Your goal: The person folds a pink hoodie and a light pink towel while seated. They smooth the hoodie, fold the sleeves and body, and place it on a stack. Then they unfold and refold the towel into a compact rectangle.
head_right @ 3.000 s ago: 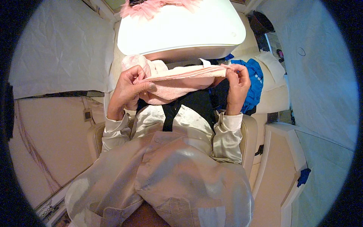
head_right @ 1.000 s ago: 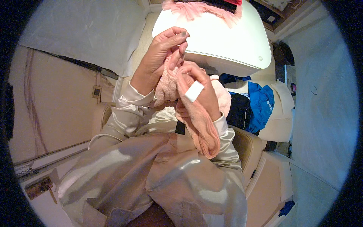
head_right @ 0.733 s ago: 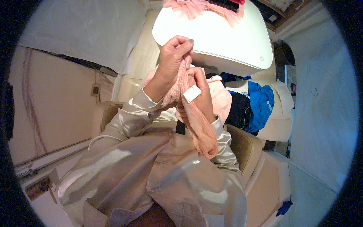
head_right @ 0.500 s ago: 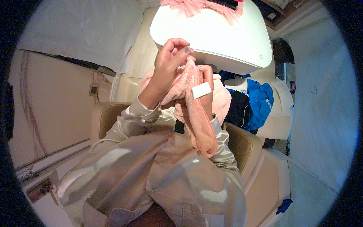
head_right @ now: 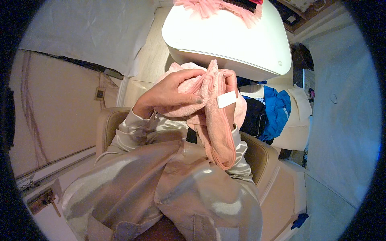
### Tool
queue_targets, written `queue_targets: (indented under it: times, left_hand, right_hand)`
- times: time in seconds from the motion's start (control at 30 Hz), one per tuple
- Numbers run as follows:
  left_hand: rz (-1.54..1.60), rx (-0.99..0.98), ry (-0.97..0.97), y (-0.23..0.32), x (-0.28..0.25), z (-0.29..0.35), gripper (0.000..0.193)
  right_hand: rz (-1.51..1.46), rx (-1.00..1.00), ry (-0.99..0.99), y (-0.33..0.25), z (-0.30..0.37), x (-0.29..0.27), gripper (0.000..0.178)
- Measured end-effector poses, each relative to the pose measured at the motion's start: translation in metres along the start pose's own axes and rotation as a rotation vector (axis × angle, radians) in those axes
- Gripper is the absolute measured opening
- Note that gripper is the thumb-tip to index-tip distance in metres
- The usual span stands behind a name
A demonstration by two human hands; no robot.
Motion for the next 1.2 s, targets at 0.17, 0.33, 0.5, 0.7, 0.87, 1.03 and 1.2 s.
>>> queue_targets:
  times: [0.17,0.33,0.5,0.7,0.87,1.03,1.2]
  left_hand:
    - [0.227,-0.028,0.079,-0.006,-0.005,0.006,0.051]
    - [0.531,-0.052,0.019,-0.017,-0.024,0.008,0.043]
    - [0.333,-0.035,0.183,-0.005,-0.064,0.011,0.045]
    - [0.231,0.117,0.281,0.012,-0.113,0.020,0.042]
    - [0.266,0.205,0.490,0.001,-0.123,0.025,0.035]
    - [0.209,0.234,0.638,0.005,-0.105,0.023,0.023]
    - [0.187,0.213,0.675,0.005,-0.093,0.016,0.017]
  right_hand:
    - [-0.050,0.014,0.008,0.001,0.001,0.001,0.020]
    - [-0.008,0.054,-0.017,0.007,0.003,-0.003,0.015]
    - [0.164,0.400,-0.121,-0.008,0.023,0.017,0.007]
    - [-0.168,0.515,-0.558,0.031,0.040,0.033,0.019]
    - [-0.268,0.453,-0.414,0.022,0.031,0.029,0.018]
    - [0.138,0.050,-0.357,-0.006,0.012,0.028,0.008]
    - [0.603,-0.295,-0.483,-0.018,0.020,0.056,0.011]
Point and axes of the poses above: each hand's wrist, its own z-axis away from the middle knuckle, its own x-axis out of the palm, y = z × x, the point moved 7 cm from there along -z, towards the middle knuckle, and after that the axes turned 10 degrees about z, right-handed, at the moved point
